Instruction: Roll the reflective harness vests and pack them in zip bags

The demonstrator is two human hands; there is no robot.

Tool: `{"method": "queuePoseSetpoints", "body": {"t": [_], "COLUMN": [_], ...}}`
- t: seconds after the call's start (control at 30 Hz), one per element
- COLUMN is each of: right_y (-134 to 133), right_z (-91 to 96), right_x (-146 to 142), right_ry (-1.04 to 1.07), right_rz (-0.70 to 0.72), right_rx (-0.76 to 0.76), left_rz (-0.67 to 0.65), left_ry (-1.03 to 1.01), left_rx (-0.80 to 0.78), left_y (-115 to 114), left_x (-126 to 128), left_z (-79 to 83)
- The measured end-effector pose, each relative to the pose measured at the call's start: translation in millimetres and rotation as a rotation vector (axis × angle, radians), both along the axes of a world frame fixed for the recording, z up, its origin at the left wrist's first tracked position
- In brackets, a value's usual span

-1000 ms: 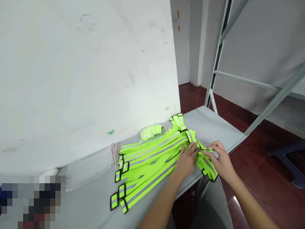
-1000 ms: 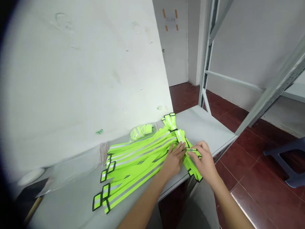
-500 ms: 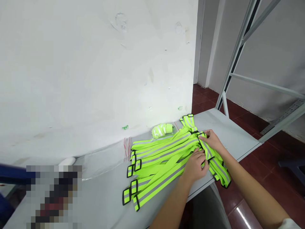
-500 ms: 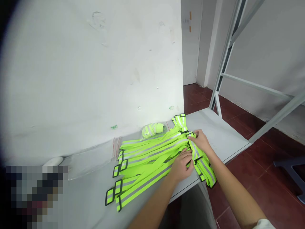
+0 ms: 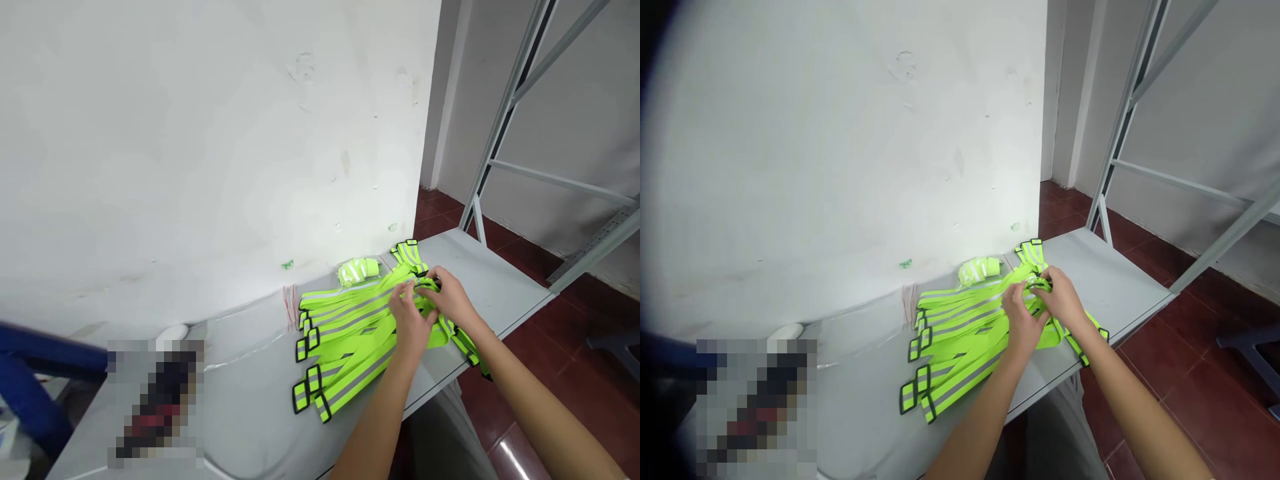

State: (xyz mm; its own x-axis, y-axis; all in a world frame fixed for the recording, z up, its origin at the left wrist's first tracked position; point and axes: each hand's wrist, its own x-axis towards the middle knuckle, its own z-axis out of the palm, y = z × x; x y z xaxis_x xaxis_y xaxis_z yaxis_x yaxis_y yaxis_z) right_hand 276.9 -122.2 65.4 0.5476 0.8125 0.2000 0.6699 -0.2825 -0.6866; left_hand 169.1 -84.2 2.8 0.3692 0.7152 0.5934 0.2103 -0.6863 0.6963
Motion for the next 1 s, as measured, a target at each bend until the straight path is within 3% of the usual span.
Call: {"method": "queuePoseSetpoints", "body": {"t": [0.07, 0.27, 0.37, 0.5, 0.57, 0.67, 0.73, 0.8, 0.83, 0.87, 0.93, 0.97, 1.0], "right_y": [-4.5, -17.5, -25.8, -29.3, -26.5, -20.0, -15.5, -10.6, -8.1, -5.6, -1.8, -0.8, -0.7], "right_z": [5.3, 27.2, 34.1, 38.4, 39.3, 39.5, 39.8, 40.9, 42.0, 43.3, 46.6, 48.4, 49.9], "right_x": [-17.0, -54.3, -55.9, -50.9, -48.6, -43.5, -38.5, -33.3, -31.1, -29.4, -27.8, -27.6, -27.8], "right_ry": [-0.035, -0.159, -0.203, -0.343, -0.380, -0.361, -0.300, -0.243, -0.220, -0.200, -0.150, -0.118, -0.079], "right_rz": [0.029, 0.117, 0.093, 0.144, 0.146, 0.168, 0.166, 0.135, 0.116, 0.098, 0.082, 0.083, 0.090], "right_rx": [0.018, 0.048, -0.032, -0.251, -0.305, -0.247, -0.165, -0.098, -0.077, -0.059, -0.032, -0.020, -0.007], "left_rz": [0.007, -0.384, -0.395, -0.399, -0.385, -0.285, -0.099, 0.063, 0.015, -0.134, -0.673, -0.848, -0.881], "left_ry": [0.123, 0.229, 0.191, 0.170, 0.182, 0.121, -0.045, -0.250, -0.321, -0.377, -0.378, -0.475, -0.631], "left_rx": [-0.002, -0.152, -0.201, -0.251, -0.274, -0.285, -0.274, -0.334, -0.442, -0.597, -1.046, -1.237, -1.389], "left_y": [13.8, 54.8, 58.4, 54.5, 54.4, 47.6, 27.1, -10.8, -34.3, -58.6, -100.3, -113.8, -120.7], "left_x": [-11.5, -47.0, -58.1, -59.7, -56.4, -54.0, -57.4, -63.2, -65.3, -66.0, -62.1, -57.8, -52.7], "left_z": [15.4, 58.1, 63.6, 58.2, 56.2, 57.1, 56.7, 51.3, 46.5, 40.7, 29.3, 25.0, 22.6]}}
